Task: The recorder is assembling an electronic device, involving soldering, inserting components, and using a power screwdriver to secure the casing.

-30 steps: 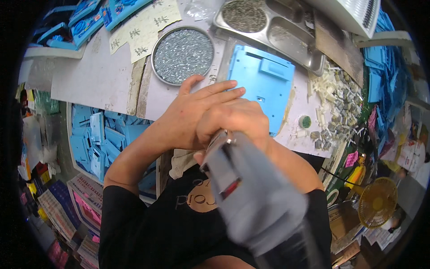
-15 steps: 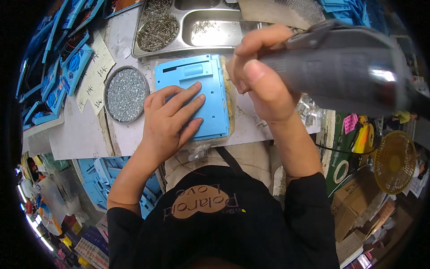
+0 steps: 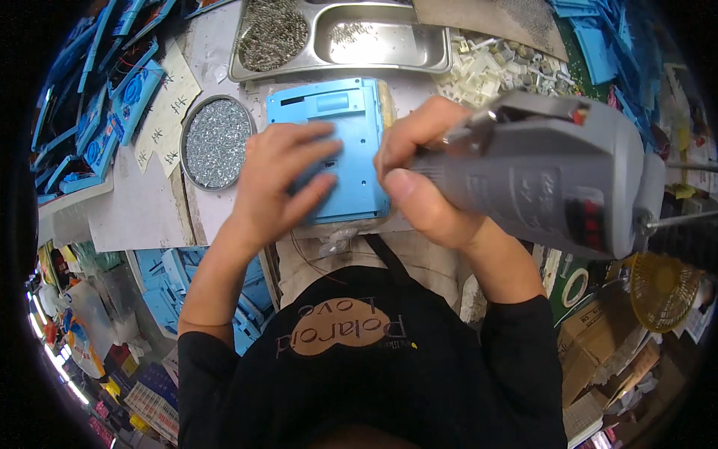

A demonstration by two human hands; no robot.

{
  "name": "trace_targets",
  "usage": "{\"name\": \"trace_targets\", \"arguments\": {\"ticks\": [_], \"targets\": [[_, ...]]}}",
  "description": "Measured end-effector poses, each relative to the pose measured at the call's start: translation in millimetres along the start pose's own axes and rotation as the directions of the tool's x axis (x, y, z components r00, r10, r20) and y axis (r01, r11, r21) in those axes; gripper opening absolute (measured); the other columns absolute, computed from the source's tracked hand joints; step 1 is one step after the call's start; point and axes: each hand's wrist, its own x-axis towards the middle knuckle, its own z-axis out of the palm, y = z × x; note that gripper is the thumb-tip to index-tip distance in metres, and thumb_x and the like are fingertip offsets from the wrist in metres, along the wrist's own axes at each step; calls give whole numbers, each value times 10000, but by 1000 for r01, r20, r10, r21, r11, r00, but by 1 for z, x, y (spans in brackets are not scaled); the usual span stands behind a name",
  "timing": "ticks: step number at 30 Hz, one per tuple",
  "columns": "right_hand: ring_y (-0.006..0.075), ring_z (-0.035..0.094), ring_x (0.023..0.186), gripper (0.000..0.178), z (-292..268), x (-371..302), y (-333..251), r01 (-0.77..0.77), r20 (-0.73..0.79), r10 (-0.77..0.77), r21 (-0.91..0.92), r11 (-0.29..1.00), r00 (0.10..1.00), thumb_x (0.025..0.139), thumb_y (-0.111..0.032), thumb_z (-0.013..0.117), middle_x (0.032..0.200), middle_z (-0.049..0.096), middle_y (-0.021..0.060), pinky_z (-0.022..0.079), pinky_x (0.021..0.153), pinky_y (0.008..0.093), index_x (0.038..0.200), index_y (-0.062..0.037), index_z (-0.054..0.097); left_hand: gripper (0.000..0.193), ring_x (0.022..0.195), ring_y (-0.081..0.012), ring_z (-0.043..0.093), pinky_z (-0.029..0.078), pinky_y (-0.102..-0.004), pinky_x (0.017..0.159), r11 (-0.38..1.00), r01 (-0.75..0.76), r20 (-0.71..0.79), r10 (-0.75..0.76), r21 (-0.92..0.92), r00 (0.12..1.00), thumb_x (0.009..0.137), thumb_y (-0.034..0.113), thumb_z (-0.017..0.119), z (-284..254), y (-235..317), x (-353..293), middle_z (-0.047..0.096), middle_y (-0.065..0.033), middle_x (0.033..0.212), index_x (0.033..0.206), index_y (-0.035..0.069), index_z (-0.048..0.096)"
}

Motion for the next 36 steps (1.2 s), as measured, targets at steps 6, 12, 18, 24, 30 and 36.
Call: {"name": "trace_targets", "arguments": {"ticks": [6, 12, 18, 24, 30, 36], "targets": [[127, 448, 542, 338, 12, 30, -33, 192, 115, -202, 97, 977, 973, 882, -340, 630, 601, 458, -28, 369, 572, 307, 1032, -60, 516, 379, 1356, -395, 462, 313, -572, 1133, 910, -206, -148, 274, 360, 950, 788, 317, 803, 2, -27, 48, 550, -185, 1386, 1014, 58, 644], [92, 440, 547, 321, -30, 45, -57, 253, 162, -284, 189, 949, 945, 930, -353, 600, 639, 483, -50, 345, 604, 278, 1088, -94, 497, 426, 1247, -346, 589, 555, -454, 953, 994, 3, -679, 75, 113, 730, 795, 114, 769, -103, -61, -91, 532, -182, 1408, 1166, 51, 571], [89, 445, 589, 307, -48, 58, -43, 187, 164, -220, 196, 963, 962, 962, -299, 573, 670, 464, -27, 350, 661, 272, 1147, -64, 509, 797, 1358, -419, 457, 423, -505, 1107, 523, 430, -677, -559, -735, -478, 959, 276, 656, -94, -160, -390, 358, -283, 1535, 1558, -46, 240], [95, 440, 685, 441, -45, 78, -22, 151, -57, -149, 22, 988, 987, 966, -234, 607, 807, 478, 16, 377, 694, 268, 1320, 7, 502, 878, 1437, -459, 352, 317, -567, 1180, 236, 877, -900, -239, -419, -366, 914, 357, 742, -125, -182, -400, 278, -318, 1592, 1553, -54, 300], [174, 557, 989, 797, -10, 84, -32, 148, -43, -165, -260, 954, 985, 907, -197, 710, 1058, 593, 102, 434, 919, 322, 1539, 75, 307, 290, 1212, -302, 596, 444, -409, 1031, 950, 309, -900, -101, 39, 423, 886, 158, 764, -185, -156, -62, 630, -147, 1287, 1131, 23, 689], [275, 484, 1353, 878, -9, 65, -26, 172, -205, -282, -430, 886, 937, 867, -224, 750, 1448, 509, 176, 373, 1114, 407, 1585, -5, 295, 557, 1241, -394, 509, 455, -539, 992, 438, 537, -682, 315, 721, 660, 780, 315, 822, -269, -209, 156, 545, -167, 1372, 1279, 123, 662]]}}
